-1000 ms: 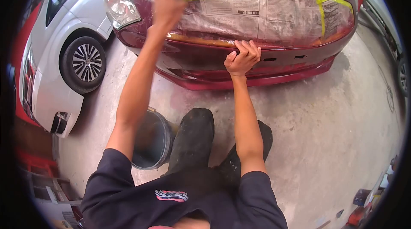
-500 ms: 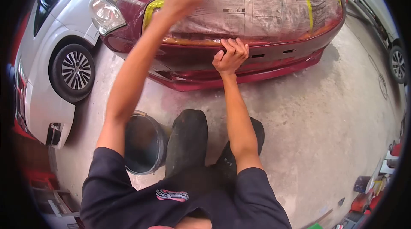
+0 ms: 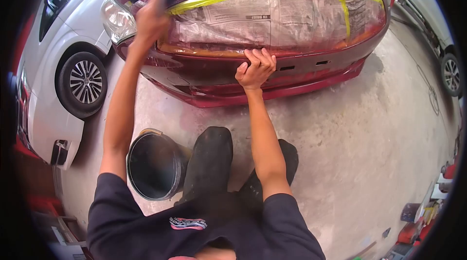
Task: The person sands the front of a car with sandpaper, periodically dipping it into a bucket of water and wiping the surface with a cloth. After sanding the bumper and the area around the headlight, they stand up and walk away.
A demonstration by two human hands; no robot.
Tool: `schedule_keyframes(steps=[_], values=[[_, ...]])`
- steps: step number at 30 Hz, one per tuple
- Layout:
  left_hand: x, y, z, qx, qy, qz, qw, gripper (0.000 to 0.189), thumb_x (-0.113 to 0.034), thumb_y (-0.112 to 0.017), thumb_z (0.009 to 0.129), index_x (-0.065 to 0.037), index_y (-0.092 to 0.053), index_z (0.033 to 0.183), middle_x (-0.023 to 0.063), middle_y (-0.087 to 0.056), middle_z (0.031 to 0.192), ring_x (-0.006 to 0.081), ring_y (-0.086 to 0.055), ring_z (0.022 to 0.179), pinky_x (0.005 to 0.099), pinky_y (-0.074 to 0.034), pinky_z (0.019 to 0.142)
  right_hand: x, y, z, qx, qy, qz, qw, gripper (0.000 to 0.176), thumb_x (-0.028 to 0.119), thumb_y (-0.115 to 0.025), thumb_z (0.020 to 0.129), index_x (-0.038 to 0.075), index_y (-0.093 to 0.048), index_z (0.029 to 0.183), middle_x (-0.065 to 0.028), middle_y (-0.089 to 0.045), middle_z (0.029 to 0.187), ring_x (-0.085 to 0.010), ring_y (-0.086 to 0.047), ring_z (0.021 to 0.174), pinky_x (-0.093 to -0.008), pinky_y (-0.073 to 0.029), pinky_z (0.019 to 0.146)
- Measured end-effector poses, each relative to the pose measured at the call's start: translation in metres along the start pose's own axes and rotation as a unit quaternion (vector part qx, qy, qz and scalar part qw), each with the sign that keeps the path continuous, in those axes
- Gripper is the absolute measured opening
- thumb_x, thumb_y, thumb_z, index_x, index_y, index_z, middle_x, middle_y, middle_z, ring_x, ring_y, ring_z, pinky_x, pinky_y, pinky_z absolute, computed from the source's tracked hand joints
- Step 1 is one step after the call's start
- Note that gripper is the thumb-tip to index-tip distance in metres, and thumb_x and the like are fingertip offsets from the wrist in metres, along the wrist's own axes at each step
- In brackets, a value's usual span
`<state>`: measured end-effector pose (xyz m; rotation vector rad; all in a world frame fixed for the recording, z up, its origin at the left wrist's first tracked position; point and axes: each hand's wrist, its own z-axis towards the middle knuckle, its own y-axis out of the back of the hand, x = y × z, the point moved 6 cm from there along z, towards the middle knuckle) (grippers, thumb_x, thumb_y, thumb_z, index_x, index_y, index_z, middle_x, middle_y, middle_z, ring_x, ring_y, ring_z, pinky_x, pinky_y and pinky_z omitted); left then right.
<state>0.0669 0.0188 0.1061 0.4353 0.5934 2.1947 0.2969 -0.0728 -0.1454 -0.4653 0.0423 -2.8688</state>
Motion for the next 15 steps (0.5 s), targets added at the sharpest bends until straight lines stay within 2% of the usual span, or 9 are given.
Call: schedule_keyframes(steps=[1, 4, 6, 7, 8, 9, 11, 13, 15], values=[[0.027, 0.012, -0.019, -0.033, 0.002, 0.015, 0.999, 0.063, 0.003, -0.064, 0.078, -0.008, -0.058, 0.140, 0.0165, -0.061, 0.145, 0.0390, -0.062, 0.128, 0.0453, -0.058, 0.102, 0.000, -0.001, 0.001, -0.005, -0.004, 0.001, 1.000, 0.032, 0.031, -0.051, 0.093, 0.017, -0.069, 0.116, -0.0038, -0.059, 0.120, -0.0278, -0.054, 0.126, -0.0494, -0.029, 0.118], [-0.006, -0.012, 0.006, -0.012, 0.029, 0.018, 0.999, 0.061, 0.002, -0.064, 0.081, -0.008, -0.057, 0.141, 0.0166, -0.060, 0.146, 0.0395, -0.062, 0.129, 0.0458, -0.058, 0.101, 0.001, -0.001, 0.000, -0.006, -0.008, -0.001, 1.000, 0.032, 0.031, -0.051, 0.093, 0.017, -0.069, 0.115, -0.0038, -0.059, 0.120, -0.0278, -0.055, 0.125, -0.0494, -0.029, 0.118], [-0.070, -0.050, 0.048, -0.002, -0.071, 0.016, 0.997, 0.059, 0.002, -0.062, 0.085, -0.007, -0.056, 0.142, 0.0168, -0.059, 0.148, 0.0385, -0.061, 0.130, 0.0450, -0.057, 0.104, 0.000, -0.001, -0.001, -0.002, 0.000, -0.005, 1.000, 0.032, 0.031, -0.051, 0.093, 0.017, -0.069, 0.115, -0.0040, -0.059, 0.120, -0.0278, -0.055, 0.125, -0.0495, -0.030, 0.118], [-0.077, -0.080, 0.069, 0.054, -0.086, -0.024, 0.995, 0.062, -0.003, -0.059, 0.087, 0.002, -0.049, 0.147, 0.0236, -0.052, 0.154, 0.0426, -0.045, 0.144, 0.0485, -0.038, 0.120, 0.001, 0.000, -0.002, -0.005, 0.000, -0.007, 1.000, 0.032, 0.031, -0.051, 0.093, 0.016, -0.069, 0.115, -0.0040, -0.059, 0.120, -0.0278, -0.055, 0.125, -0.0495, -0.029, 0.118], [-0.078, -0.069, 0.070, 0.086, -0.083, -0.028, 0.992, 0.061, -0.003, -0.059, 0.086, 0.003, -0.050, 0.146, 0.0231, -0.052, 0.154, 0.0419, -0.046, 0.145, 0.0483, -0.038, 0.121, 0.001, -0.001, -0.001, -0.006, 0.003, -0.007, 1.000, 0.032, 0.031, -0.050, 0.094, 0.016, -0.069, 0.115, -0.0041, -0.059, 0.120, -0.0278, -0.055, 0.125, -0.0494, -0.029, 0.118], [-0.075, -0.053, 0.063, 0.119, -0.078, -0.030, 0.989, 0.061, -0.002, -0.059, 0.086, 0.003, -0.050, 0.146, 0.0226, -0.052, 0.154, 0.0411, -0.046, 0.145, 0.0482, -0.038, 0.121, 0.000, 0.000, -0.001, -0.005, 0.007, -0.005, 1.000, 0.032, 0.032, -0.050, 0.094, 0.016, -0.069, 0.115, -0.0041, -0.059, 0.120, -0.0278, -0.055, 0.125, -0.0494, -0.029, 0.118], [-0.025, -0.016, 0.025, 0.067, -0.028, -0.008, 0.997, 0.066, 0.008, -0.058, 0.083, -0.014, -0.055, 0.146, 0.0179, -0.056, 0.151, 0.0372, -0.056, 0.137, 0.0443, -0.049, 0.114, 0.002, 0.000, 0.001, -0.004, 0.002, -0.001, 1.000, 0.032, 0.031, -0.050, 0.094, 0.016, -0.069, 0.115, -0.0041, -0.059, 0.120, -0.0278, -0.055, 0.125, -0.0493, -0.029, 0.118], [0.041, 0.016, -0.020, 0.021, -0.036, 0.042, 0.998, 0.057, 0.001, -0.061, 0.087, -0.009, -0.056, 0.142, 0.0162, -0.058, 0.149, 0.0370, -0.059, 0.134, 0.0443, -0.055, 0.108, 0.002, -0.001, 0.001, -0.007, -0.007, -0.003, 1.000, 0.032, 0.031, -0.050, 0.094, 0.016, -0.069, 0.115, -0.0041, -0.059, 0.120, -0.0278, -0.055, 0.125, -0.0492, -0.029, 0.118], [0.021, 0.002, -0.009, 0.008, -0.019, 0.001, 1.000, 0.063, 0.005, -0.059, 0.085, -0.013, -0.055, 0.145, 0.0153, -0.058, 0.150, 0.0368, -0.056, 0.137, 0.0438, -0.050, 0.113, 0.003, -0.001, -0.001, -0.004, -0.013, -0.010, 1.000, 0.032, 0.031, -0.050, 0.094, 0.016, -0.069, 0.115, -0.0041, -0.059, 0.120, -0.0278, -0.055, 0.125, -0.0491, -0.029, 0.118]])
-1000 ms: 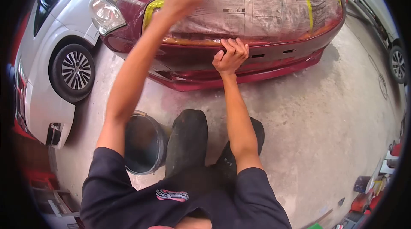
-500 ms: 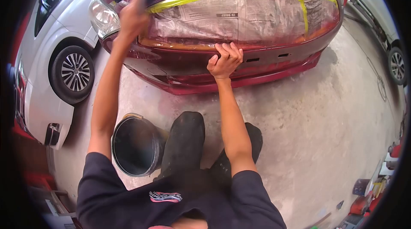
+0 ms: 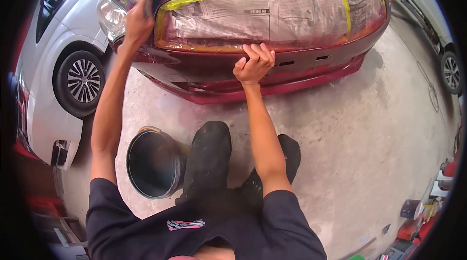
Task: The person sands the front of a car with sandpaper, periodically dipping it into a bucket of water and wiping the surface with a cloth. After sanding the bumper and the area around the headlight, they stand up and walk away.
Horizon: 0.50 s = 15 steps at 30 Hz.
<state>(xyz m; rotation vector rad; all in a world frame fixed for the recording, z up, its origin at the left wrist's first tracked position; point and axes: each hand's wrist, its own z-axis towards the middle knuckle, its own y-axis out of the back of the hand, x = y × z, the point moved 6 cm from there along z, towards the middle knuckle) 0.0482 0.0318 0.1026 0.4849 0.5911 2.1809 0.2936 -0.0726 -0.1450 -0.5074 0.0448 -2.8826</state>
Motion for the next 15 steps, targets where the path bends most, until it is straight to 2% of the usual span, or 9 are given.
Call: schedule_keyframes(steps=[2, 3, 4, 6, 8, 11, 13, 14, 15], values=[[-0.051, -0.033, 0.037, -0.007, -0.025, -0.029, 0.999, 0.063, 0.005, -0.057, 0.086, -0.015, -0.055, 0.146, 0.0146, -0.059, 0.149, 0.0372, -0.055, 0.138, 0.0434, -0.047, 0.116, -0.001, 0.000, 0.000, -0.002, 0.012, 0.004, 1.000, 0.032, 0.031, -0.050, 0.094, 0.016, -0.069, 0.115, -0.0041, -0.059, 0.120, -0.0277, -0.055, 0.125, -0.0492, -0.029, 0.118], [-0.082, -0.056, 0.063, 0.047, -0.014, -0.023, 0.999, 0.062, 0.003, -0.058, 0.087, -0.016, -0.055, 0.146, 0.0151, -0.059, 0.149, 0.0379, -0.054, 0.139, 0.0435, -0.047, 0.116, -0.002, 0.000, 0.000, -0.004, 0.017, 0.004, 1.000, 0.032, 0.031, -0.050, 0.094, 0.016, -0.069, 0.115, -0.0041, -0.059, 0.120, -0.0277, -0.055, 0.125, -0.0492, -0.029, 0.118], [-0.101, -0.081, 0.097, 0.062, -0.044, -0.019, 0.997, 0.056, 0.000, -0.056, 0.086, 0.003, -0.053, 0.142, 0.0220, -0.053, 0.153, 0.0397, -0.046, 0.145, 0.0478, -0.038, 0.121, -0.003, 0.002, -0.001, -0.001, 0.019, 0.002, 1.000, 0.032, 0.031, -0.050, 0.094, 0.016, -0.069, 0.115, -0.0039, -0.059, 0.120, -0.0276, -0.055, 0.125, -0.0492, -0.029, 0.118], [-0.103, -0.090, 0.115, 0.088, -0.060, -0.048, 0.993, 0.052, 0.000, -0.053, 0.087, 0.002, -0.056, 0.139, 0.0214, -0.053, 0.153, 0.0392, -0.048, 0.144, 0.0479, -0.040, 0.120, -0.003, 0.000, 0.000, -0.001, 0.019, 0.002, 1.000, 0.032, 0.031, -0.050, 0.094, 0.017, -0.069, 0.115, -0.0036, -0.059, 0.121, -0.0276, -0.055, 0.125, -0.0493, -0.029, 0.118], [-0.086, -0.053, 0.078, 0.095, -0.073, -0.083, 0.989, 0.059, 0.004, -0.058, 0.090, -0.014, -0.056, 0.146, 0.0147, -0.059, 0.149, 0.0362, -0.052, 0.141, 0.0435, -0.046, 0.118, -0.003, 0.002, -0.001, -0.002, 0.014, -0.001, 1.000, 0.032, 0.031, -0.051, 0.094, 0.018, -0.069, 0.115, -0.0031, -0.059, 0.121, -0.0271, -0.055, 0.125, -0.0493, -0.029, 0.118], [-0.025, -0.016, 0.016, 0.045, -0.060, -0.020, 0.997, 0.067, 0.011, -0.057, 0.081, -0.014, -0.058, 0.144, 0.0137, -0.056, 0.153, 0.0328, -0.048, 0.146, 0.0445, -0.047, 0.118, -0.002, 0.000, -0.002, -0.006, -0.005, 0.010, 1.000, 0.031, 0.032, -0.051, 0.094, 0.019, -0.069, 0.115, -0.0025, -0.059, 0.121, -0.0265, -0.055, 0.125, -0.0492, -0.029, 0.118], [-0.031, -0.005, 0.017, 0.020, -0.033, -0.008, 0.999, 0.069, 0.013, -0.056, 0.081, -0.014, -0.057, 0.144, 0.0129, -0.055, 0.154, 0.0324, -0.047, 0.146, 0.0447, -0.046, 0.119, -0.002, 0.001, -0.001, -0.010, -0.011, 0.015, 1.000, 0.031, 0.032, -0.051, 0.094, 0.019, -0.069, 0.115, -0.0025, -0.060, 0.120, -0.0259, -0.055, 0.126, -0.0489, -0.029, 0.118], [-0.039, -0.025, 0.028, 0.037, -0.026, -0.015, 0.999, 0.065, 0.009, -0.057, 0.083, -0.014, -0.056, 0.145, 0.0149, -0.054, 0.155, 0.0322, -0.048, 0.145, 0.0452, -0.047, 0.117, -0.002, 0.001, 0.000, -0.007, -0.007, 0.013, 1.000, 0.031, 0.032, -0.051, 0.094, 0.019, -0.069, 0.116, -0.0027, -0.060, 0.120, -0.0260, -0.055, 0.126, -0.0491, -0.029, 0.118], [-0.072, -0.040, 0.050, 0.005, -0.064, 0.026, 0.998, 0.064, 0.002, -0.064, 0.083, -0.015, -0.056, 0.145, 0.0193, -0.061, 0.145, 0.0363, -0.060, 0.132, 0.0479, -0.054, 0.107, -0.003, 0.001, -0.002, -0.004, -0.003, 0.011, 1.000, 0.031, 0.032, -0.050, 0.094, 0.019, -0.069, 0.116, -0.0028, -0.060, 0.119, -0.0261, -0.055, 0.126, -0.0492, -0.030, 0.118]])
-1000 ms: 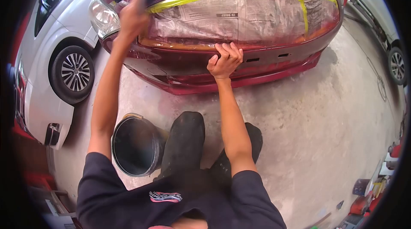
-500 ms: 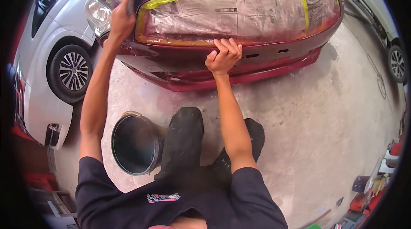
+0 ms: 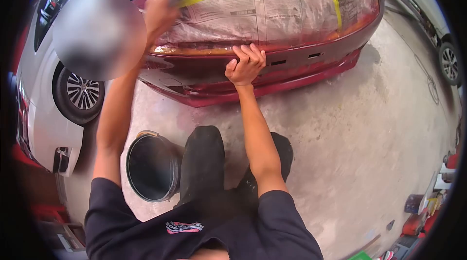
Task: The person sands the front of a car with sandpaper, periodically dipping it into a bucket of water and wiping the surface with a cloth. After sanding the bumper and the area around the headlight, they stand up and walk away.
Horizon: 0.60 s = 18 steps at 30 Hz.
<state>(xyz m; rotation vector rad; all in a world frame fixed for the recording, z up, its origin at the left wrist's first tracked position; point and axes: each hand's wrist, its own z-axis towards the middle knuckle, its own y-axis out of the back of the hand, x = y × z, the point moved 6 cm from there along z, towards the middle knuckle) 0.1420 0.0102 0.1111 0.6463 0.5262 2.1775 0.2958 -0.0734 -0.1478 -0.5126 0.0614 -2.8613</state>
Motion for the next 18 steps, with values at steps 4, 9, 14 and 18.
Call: schedule_keyframes(steps=[4, 9, 14, 18], values=[[-0.086, -0.071, 0.094, 0.031, 0.016, -0.088, 0.996, 0.045, -0.002, -0.051, 0.090, 0.004, -0.059, 0.134, 0.0279, -0.054, 0.148, 0.0441, -0.050, 0.140, 0.0477, -0.044, 0.116, -0.002, -0.002, 0.005, 0.002, 0.017, -0.001, 1.000, 0.032, 0.032, -0.050, 0.095, 0.018, -0.069, 0.116, -0.0036, -0.061, 0.119, -0.0273, -0.055, 0.125, -0.0502, -0.030, 0.117], [-0.046, -0.033, 0.047, 0.081, -0.002, -0.066, 0.994, 0.054, -0.002, -0.053, 0.089, 0.002, -0.054, 0.143, 0.0225, -0.052, 0.154, 0.0363, -0.047, 0.145, 0.0463, -0.042, 0.119, 0.000, -0.001, 0.002, 0.018, 0.027, -0.005, 0.999, 0.032, 0.033, -0.051, 0.095, 0.017, -0.068, 0.116, -0.0050, -0.060, 0.119, -0.0282, -0.055, 0.125, -0.0516, -0.030, 0.117], [0.094, 0.123, -0.168, 0.203, 0.287, 0.068, 0.934, 0.044, -0.025, -0.058, 0.100, -0.005, -0.061, 0.139, 0.0315, -0.071, 0.095, 0.0488, -0.070, 0.092, 0.0555, -0.054, 0.084, 0.001, 0.002, 0.004, 0.015, 0.044, 0.012, 0.999, 0.031, 0.031, -0.051, 0.096, 0.016, -0.069, 0.115, -0.0054, -0.061, 0.119, -0.0293, -0.055, 0.123, -0.0548, -0.032, 0.115], [0.106, 0.267, -0.297, 0.221, 0.400, 0.145, 0.878, 0.028, -0.022, -0.056, 0.104, 0.002, -0.067, 0.115, 0.0339, -0.066, 0.095, 0.0500, -0.066, 0.091, 0.0528, -0.050, 0.081, 0.007, 0.003, 0.007, 0.005, 0.077, 0.004, 0.997, 0.031, 0.030, -0.048, 0.101, 0.015, -0.071, 0.115, -0.0040, -0.062, 0.117, -0.0303, -0.057, 0.120, -0.0532, -0.036, 0.110]])
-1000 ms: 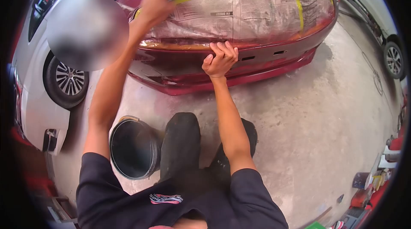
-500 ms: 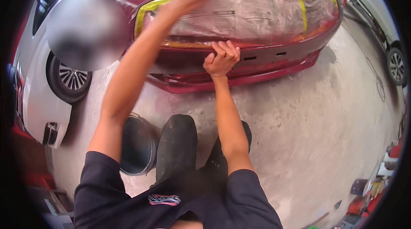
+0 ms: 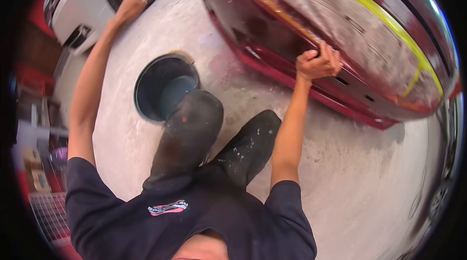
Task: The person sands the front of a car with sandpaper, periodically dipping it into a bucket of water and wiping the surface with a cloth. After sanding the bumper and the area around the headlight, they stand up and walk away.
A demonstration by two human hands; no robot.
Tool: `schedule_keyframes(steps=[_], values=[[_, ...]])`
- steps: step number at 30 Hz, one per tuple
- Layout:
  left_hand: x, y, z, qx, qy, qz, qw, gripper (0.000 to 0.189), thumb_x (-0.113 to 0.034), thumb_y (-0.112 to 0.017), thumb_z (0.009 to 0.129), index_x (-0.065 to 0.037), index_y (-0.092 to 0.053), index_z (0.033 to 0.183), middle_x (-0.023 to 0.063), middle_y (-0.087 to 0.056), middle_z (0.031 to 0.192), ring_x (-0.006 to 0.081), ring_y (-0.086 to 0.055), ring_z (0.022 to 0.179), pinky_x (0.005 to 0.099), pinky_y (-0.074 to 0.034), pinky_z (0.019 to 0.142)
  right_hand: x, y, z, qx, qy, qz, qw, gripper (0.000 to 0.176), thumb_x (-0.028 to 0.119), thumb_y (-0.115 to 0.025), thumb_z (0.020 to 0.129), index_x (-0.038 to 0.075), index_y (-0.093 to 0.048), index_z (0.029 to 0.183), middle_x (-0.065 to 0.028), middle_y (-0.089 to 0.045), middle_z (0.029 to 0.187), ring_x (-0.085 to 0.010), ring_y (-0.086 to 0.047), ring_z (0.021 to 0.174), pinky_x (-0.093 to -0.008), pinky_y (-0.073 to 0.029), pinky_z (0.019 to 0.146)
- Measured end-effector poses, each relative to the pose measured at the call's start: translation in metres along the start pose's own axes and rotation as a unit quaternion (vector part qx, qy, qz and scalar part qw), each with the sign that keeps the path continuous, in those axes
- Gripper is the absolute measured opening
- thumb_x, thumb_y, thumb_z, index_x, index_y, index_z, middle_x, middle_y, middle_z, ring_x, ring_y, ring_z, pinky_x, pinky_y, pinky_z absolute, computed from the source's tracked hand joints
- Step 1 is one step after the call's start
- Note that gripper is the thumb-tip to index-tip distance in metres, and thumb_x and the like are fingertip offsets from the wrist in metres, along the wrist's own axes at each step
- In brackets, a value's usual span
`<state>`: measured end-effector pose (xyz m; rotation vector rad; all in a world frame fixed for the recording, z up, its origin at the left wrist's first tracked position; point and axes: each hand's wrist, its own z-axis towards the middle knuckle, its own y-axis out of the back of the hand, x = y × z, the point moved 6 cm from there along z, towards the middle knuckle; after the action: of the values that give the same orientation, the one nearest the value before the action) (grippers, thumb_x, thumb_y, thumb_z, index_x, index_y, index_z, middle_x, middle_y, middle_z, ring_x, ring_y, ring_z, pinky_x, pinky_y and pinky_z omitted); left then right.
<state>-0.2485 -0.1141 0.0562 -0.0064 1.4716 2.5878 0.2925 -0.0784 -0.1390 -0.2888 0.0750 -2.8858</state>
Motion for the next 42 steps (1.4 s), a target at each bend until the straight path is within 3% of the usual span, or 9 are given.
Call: schedule_keyframes(steps=[3, 4, 15, 18, 21, 23, 32, 37, 42], values=[[0.065, 0.032, -0.053, 0.106, 0.095, 0.023, 0.990, 0.029, -0.023, -0.056, 0.104, 0.005, -0.064, 0.103, 0.0317, -0.066, 0.091, 0.0471, -0.065, 0.085, 0.0515, -0.049, 0.078, 0.004, 0.003, 0.002, -0.014, 0.015, 0.008, 1.000, 0.034, 0.032, -0.045, 0.104, 0.015, -0.072, 0.116, -0.0026, -0.063, 0.115, -0.0297, -0.058, 0.118, -0.0521, -0.038, 0.107], [0.065, 0.042, -0.071, 0.133, 0.130, 0.033, 0.982, 0.028, -0.018, -0.055, 0.105, 0.010, -0.061, 0.101, 0.0226, -0.061, 0.075, 0.0271, -0.063, 0.070, 0.0422, -0.051, 0.072, 0.005, 0.004, 0.003, -0.018, 0.023, 0.016, 0.999, 0.035, 0.033, -0.045, 0.104, 0.015, -0.072, 0.116, -0.0028, -0.063, 0.115, -0.0299, -0.058, 0.117, -0.0521, -0.038, 0.106], [0.073, -0.045, -0.218, 0.281, 0.203, -0.016, 0.938, 0.025, -0.002, -0.053, 0.083, 0.003, -0.069, 0.101, 0.0280, -0.072, 0.093, 0.0443, -0.069, 0.090, 0.0500, -0.052, 0.080, 0.141, 0.040, 0.022, -0.051, -0.222, 0.252, 0.941, 0.020, 0.011, -0.056, 0.098, 0.000, -0.056, 0.115, -0.0131, -0.057, 0.114, -0.0302, -0.056, 0.108, -0.0473, -0.041, 0.103], [0.070, -0.072, -0.244, 0.306, 0.257, -0.020, 0.917, 0.027, -0.007, -0.054, 0.084, 0.000, -0.073, 0.103, 0.0269, -0.073, 0.102, 0.0438, -0.070, 0.098, 0.0503, -0.054, 0.086, 0.316, 0.031, -0.028, 0.392, -0.197, 0.566, 0.698, 0.029, 0.015, -0.062, 0.099, -0.002, -0.056, 0.121, -0.0162, -0.057, 0.112, -0.0278, -0.059, 0.104, -0.0430, -0.046, 0.100], [0.084, -0.085, -0.262, 0.287, 0.275, -0.046, 0.916, 0.029, -0.010, -0.056, 0.084, -0.002, -0.074, 0.106, 0.0270, -0.073, 0.109, 0.0432, -0.071, 0.105, 0.0512, -0.055, 0.091, 0.456, 0.034, -0.185, 0.809, 0.054, 0.506, 0.295, 0.041, 0.033, -0.068, 0.097, 0.002, -0.069, 0.123, -0.0190, -0.073, 0.114, -0.0293, -0.069, 0.109, -0.0412, -0.052, 0.099], [0.084, -0.088, -0.269, 0.258, 0.281, -0.053, 0.923, 0.026, -0.008, -0.056, 0.083, -0.002, -0.073, 0.102, 0.0283, -0.073, 0.102, 0.0449, -0.070, 0.100, 0.0525, -0.055, 0.088, 0.484, 0.032, -0.291, 0.900, 0.130, 0.334, 0.247, 0.061, 0.045, -0.071, 0.095, 0.006, -0.063, 0.141, -0.0188, -0.066, 0.139, -0.0277, -0.063, 0.130, -0.0380, -0.049, 0.107], [0.109, -0.119, -0.232, 0.172, 0.154, -0.189, 0.954, 0.031, -0.010, -0.059, 0.084, -0.004, -0.072, 0.112, 0.0283, -0.072, 0.101, 0.0480, -0.068, 0.101, 0.0562, -0.053, 0.089, 0.441, 0.112, -0.416, 0.969, 0.198, 0.022, 0.148, 0.090, 0.075, -0.056, 0.090, 0.014, -0.051, 0.155, -0.0139, -0.045, 0.163, -0.0335, -0.038, 0.152, -0.0456, -0.035, 0.123], [0.113, -0.125, -0.222, 0.135, 0.133, -0.214, 0.958, 0.037, -0.009, -0.060, 0.084, -0.005, -0.072, 0.120, 0.0274, -0.072, 0.101, 0.0476, -0.068, 0.099, 0.0565, -0.053, 0.088, 0.438, 0.091, -0.502, 0.904, 0.204, 0.001, 0.375, 0.062, 0.044, -0.075, 0.085, 0.014, -0.068, 0.138, -0.0126, -0.065, 0.144, -0.0337, -0.059, 0.136, -0.0478, -0.049, 0.111], [0.090, -0.130, -0.215, 0.141, 0.104, -0.270, 0.947, 0.031, -0.010, -0.062, 0.086, -0.005, -0.072, 0.115, 0.0284, -0.072, 0.096, 0.0491, -0.068, 0.096, 0.0577, -0.052, 0.084, 0.453, 0.107, -0.511, 0.925, 0.152, 0.072, 0.340, 0.039, 0.028, -0.071, 0.079, 0.007, -0.079, 0.110, -0.0182, -0.075, 0.117, -0.0340, -0.071, 0.114, -0.0498, -0.056, 0.095]])
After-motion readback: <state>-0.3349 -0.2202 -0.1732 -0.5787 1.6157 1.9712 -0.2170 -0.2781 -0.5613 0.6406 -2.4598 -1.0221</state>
